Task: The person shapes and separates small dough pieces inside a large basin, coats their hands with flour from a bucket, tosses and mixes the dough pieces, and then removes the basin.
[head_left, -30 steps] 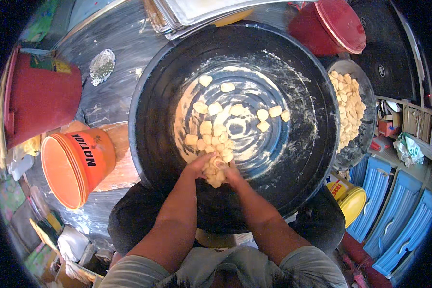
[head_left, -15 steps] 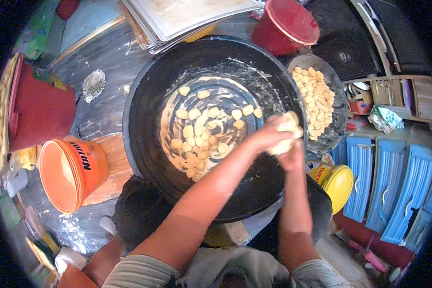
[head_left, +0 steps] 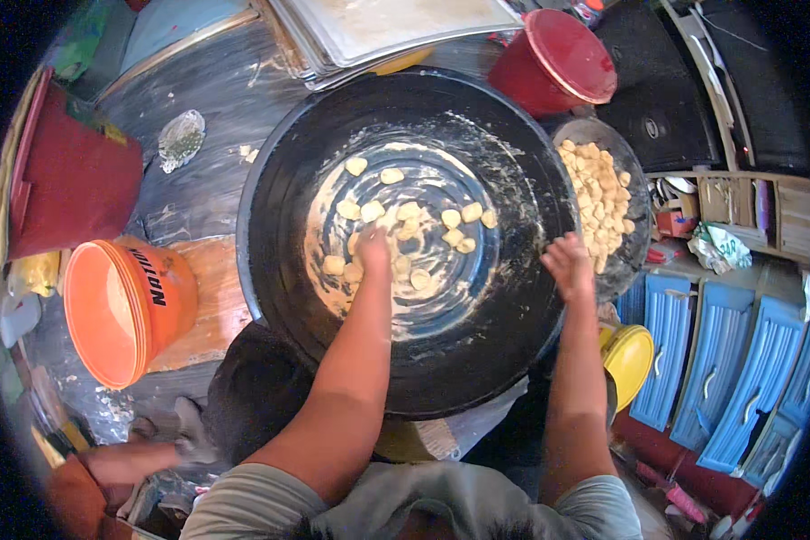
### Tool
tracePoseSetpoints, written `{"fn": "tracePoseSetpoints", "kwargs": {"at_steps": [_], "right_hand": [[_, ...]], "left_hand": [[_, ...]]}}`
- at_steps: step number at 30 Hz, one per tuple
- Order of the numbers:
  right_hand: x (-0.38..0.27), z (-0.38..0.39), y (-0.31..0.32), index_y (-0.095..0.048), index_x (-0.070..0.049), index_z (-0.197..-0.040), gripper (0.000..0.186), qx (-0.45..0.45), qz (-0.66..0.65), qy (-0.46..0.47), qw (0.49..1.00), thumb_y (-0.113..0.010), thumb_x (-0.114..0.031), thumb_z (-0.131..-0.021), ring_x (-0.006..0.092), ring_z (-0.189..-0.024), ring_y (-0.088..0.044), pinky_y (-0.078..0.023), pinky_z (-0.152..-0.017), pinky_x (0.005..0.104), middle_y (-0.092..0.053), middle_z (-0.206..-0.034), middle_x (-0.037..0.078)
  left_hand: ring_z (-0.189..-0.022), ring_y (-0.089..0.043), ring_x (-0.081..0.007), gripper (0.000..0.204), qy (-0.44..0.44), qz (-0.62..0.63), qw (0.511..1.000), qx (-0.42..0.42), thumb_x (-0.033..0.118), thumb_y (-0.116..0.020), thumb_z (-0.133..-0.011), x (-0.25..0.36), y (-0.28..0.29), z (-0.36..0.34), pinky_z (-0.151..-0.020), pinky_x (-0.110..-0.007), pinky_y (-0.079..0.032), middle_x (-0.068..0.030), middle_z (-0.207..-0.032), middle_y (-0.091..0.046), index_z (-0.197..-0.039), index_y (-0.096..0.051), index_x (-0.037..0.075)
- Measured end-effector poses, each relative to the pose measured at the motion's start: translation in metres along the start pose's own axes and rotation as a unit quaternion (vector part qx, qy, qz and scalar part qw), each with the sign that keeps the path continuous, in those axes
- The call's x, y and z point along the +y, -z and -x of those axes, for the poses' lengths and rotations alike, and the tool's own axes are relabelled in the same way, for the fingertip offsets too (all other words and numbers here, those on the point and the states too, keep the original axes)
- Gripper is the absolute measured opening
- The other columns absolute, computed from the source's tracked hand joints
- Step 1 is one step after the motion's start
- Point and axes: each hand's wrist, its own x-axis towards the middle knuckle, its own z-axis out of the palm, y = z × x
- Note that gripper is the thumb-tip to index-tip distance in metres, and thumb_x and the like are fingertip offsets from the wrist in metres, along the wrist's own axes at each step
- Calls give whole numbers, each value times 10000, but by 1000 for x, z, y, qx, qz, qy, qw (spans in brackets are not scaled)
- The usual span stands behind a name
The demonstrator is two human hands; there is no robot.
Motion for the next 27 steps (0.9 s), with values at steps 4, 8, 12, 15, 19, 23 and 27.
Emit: {"fn": "tracePoseSetpoints", "kwargs": {"at_steps": [4, 8, 12, 15, 19, 23, 27], "right_hand": [[73, -1, -112, -419, -79, -1261, 565, -146, 297, -130, 934, -621, -320, -791, 230, -1039, -494, -430, -848, 422, -493, -1193, 71], [122, -74, -123, -347, -73, -1319, 673, -88, 368, -162, 912, -631, -350, -776, 263, -1170, -411, -360, -921, 460, -408, -1307, 94], [182, -135, -133, -181, -98, -1385, 892, 286, 248, -188, 906, -692, -396, -717, 303, -1161, -415, -314, -954, 522, -390, -1307, 162], [182, -163, -147, -191, -75, -1379, 924, 331, 127, -121, 927, -715, -407, -694, 302, -1129, -457, -360, -925, 481, -439, -1267, 176], [181, -199, -193, -462, -64, -1249, 790, 158, 407, 27, 899, -715, -512, -650, 355, -1118, -461, -311, -970, 440, -484, -1235, 183], [195, -192, -286, -499, -123, -1232, 762, -33, 656, 221, 721, -631, -615, -665, 375, -1223, -333, -259, -1019, 449, -416, -1300, 202], [208, -123, -371, -312, -259, -1365, 850, -233, 707, 141, 653, -642, -604, -662, 385, -1344, -73, -121, -1051, 572, -126, -1470, 124]], "left_hand": [[-893, -521, -229, 374, 22, -76, 975, 205, 207, -581, -760, -58, 62, -28, -791, -339, -412, -111, -1037, -559, -1080, -548, 16], [-1165, -390, -349, 570, 157, -333, 898, 239, 335, -644, -754, -30, 71, -4, -912, -504, -337, -170, -1271, -427, -1237, -444, 110], [-1201, -329, -359, 584, 158, -266, 921, 237, 341, -635, -761, -28, 103, -12, -916, -545, -309, -158, -1282, -392, -1262, -409, 144], [-1189, -343, -369, 609, 182, -305, 905, 235, 350, -616, -775, -6, 87, -12, -921, -549, -301, -158, -1275, -398, -1291, -376, 132], [-1228, -304, -384, 697, 160, -297, 920, 199, 411, -575, -796, -25, 99, -28, -943, -567, -279, -186, -1362, -307, -1335, -299, 66], [-1234, -298, -385, 720, 164, -304, 920, 185, 457, -543, -807, -33, 82, -31, -965, -535, -287, -213, -1370, -273, -1344, -284, 53], [-1256, -280, -361, 731, 170, -304, 923, 164, 481, -527, -817, -41, 98, -40, -973, -462, -313, -217, -1382, -254, -1353, -278, 52]]}}
